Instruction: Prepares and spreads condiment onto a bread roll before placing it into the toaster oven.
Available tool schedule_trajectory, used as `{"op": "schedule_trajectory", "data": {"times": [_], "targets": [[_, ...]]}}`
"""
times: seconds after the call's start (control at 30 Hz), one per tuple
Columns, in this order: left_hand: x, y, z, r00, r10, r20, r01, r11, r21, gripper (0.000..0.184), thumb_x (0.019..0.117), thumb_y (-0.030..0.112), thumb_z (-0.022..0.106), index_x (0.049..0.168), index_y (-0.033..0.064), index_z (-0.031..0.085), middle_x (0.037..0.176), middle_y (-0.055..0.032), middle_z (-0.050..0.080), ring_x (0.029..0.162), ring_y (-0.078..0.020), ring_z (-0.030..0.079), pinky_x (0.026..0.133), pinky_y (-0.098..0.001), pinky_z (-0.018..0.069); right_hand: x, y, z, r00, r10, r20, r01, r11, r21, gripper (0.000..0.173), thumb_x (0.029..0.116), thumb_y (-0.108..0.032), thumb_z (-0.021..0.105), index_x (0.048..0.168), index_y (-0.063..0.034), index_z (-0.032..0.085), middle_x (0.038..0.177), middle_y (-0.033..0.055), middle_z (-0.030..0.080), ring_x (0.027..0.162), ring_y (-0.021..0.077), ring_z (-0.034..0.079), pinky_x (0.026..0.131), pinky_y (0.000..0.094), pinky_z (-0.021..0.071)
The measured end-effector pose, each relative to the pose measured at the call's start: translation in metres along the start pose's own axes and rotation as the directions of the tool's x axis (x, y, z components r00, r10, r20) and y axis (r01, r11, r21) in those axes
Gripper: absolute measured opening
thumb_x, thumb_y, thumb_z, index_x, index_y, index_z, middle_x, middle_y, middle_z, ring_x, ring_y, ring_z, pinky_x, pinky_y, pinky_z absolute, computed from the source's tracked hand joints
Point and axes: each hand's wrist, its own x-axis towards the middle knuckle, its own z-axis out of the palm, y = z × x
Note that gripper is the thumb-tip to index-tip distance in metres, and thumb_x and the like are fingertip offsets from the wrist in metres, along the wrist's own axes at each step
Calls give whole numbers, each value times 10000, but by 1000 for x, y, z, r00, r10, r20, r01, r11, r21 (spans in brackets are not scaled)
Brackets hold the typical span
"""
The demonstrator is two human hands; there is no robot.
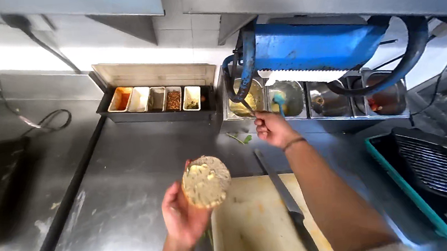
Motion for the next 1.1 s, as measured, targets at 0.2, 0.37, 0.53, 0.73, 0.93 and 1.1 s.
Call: {"op": "schedule_trajectory", "data": {"times": [0.2, 0.37, 0.53, 0.73, 0.93, 1.1], "targets": [[13, -22, 4, 1000, 15, -23, -13, 996, 89, 659, 939, 608, 515, 1398, 137, 551, 1337, -249, 604, 1216, -445, 604, 1013, -687, 466, -44, 66, -40, 998, -68, 17, 65, 988, 141, 201, 1074, -301, 485, 1197, -193, 603, 618, -74, 397, 425, 19, 320, 388, 165, 297], [15, -50, 9, 995, 12, -94, -4, 997, 81, 576, 922, 512, 525, 1325, 103, 569, 1255, -266, 633, 1124, -439, 650, 929, -649, 528, -130, 76, -65, 971, -200, 132, 201, 980, 10, 267, 1068, -207, 473, 1272, -133, 629, 642, -5, 491, 453, 53, 422, 406, 200, 380], [14, -79, 19, 998, -1, -64, 14, 980, 200, 658, 943, 619, 492, 1296, 74, 595, 1214, -240, 664, 1107, -381, 671, 931, -590, 552, -209, 118, -64, 869, -291, 400, 388, 902, -188, 269, 1045, -179, 510, 1237, -89, 675, 722, -68, 554, 564, 23, 484, 499, 203, 417], [-3, -106, 30, 995, 92, 29, -96, 964, 246, 623, 939, 564, 582, 1382, 125, 560, 1265, -216, 651, 1145, -366, 662, 948, -596, 543, -227, 158, -77, 869, -453, 198, 489, 847, -208, 257, 1028, -103, 513, 1207, -37, 686, 805, -32, 615, 621, 21, 524, 555, 197, 462], [-13, -118, 31, 993, 103, 66, -116, 964, 241, 595, 921, 505, 614, 1354, 99, 579, 1238, -215, 660, 1133, -346, 669, 953, -566, 550, -258, 156, -80, 828, -529, 185, 557, 814, -165, 243, 1019, -37, 517, 1198, 7, 676, 763, -14, 600, 596, 24, 508, 535, 209, 456], [-20, -126, 33, 984, 134, 121, -160, 957, 243, 582, 886, 458, 680, 1334, 95, 596, 1228, -210, 669, 1127, -344, 676, 949, -567, 554, -261, 160, -76, 833, -526, 171, 553, 797, -242, 229, 1023, -53, 530, 1172, -2, 696, 793, 4, 637, 633, 30, 542, 580, 213, 482]]}}
